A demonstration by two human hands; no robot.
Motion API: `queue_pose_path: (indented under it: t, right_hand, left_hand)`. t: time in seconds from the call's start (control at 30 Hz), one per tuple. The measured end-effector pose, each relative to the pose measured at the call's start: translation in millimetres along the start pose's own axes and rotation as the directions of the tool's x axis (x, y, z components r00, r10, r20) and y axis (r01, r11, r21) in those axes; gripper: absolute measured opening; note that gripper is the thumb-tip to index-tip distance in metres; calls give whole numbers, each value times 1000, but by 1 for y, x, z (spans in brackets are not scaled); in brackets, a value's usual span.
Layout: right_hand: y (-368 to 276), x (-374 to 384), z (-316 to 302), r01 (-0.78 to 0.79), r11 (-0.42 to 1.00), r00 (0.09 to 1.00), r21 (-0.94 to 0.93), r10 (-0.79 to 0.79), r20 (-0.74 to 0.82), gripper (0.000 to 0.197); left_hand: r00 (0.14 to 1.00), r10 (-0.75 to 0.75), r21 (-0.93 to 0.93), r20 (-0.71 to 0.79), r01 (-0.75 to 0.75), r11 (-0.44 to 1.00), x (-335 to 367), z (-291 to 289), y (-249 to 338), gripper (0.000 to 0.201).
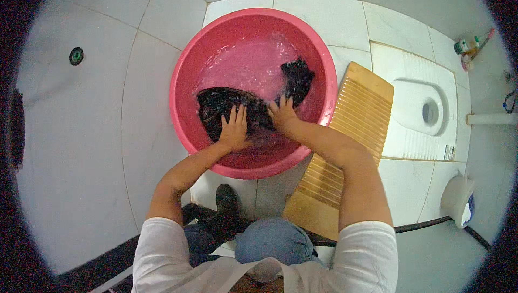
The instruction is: Washing a black garment by hand in a pink basin and using a wooden washboard.
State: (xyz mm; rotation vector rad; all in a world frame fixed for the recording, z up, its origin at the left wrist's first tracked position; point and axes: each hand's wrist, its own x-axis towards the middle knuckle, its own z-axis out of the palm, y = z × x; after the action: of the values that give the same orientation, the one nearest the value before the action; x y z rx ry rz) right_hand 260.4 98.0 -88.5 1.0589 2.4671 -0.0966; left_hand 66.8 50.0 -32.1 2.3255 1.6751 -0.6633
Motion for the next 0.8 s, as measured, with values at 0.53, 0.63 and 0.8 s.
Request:
queue_pose_path:
  t: [0.53, 0.63, 0.8]
  right_hand:
    - [32, -46, -47, -190, 387, 922, 902, 386, 28, 39]
    - [38, -75, -71, 376, 139, 736, 916, 557, -386, 36]
    - [56, -188, -164, 581, 82, 609, 810, 616, -499, 38]
  left_hand:
    - [966, 187, -361, 176, -114, 926, -4, -32, -8, 105]
    - [989, 35, -400, -142, -90, 912, -5, -32, 8, 107]
    - [832, 50, -572, -553, -423, 703, 34, -74, 4, 98]
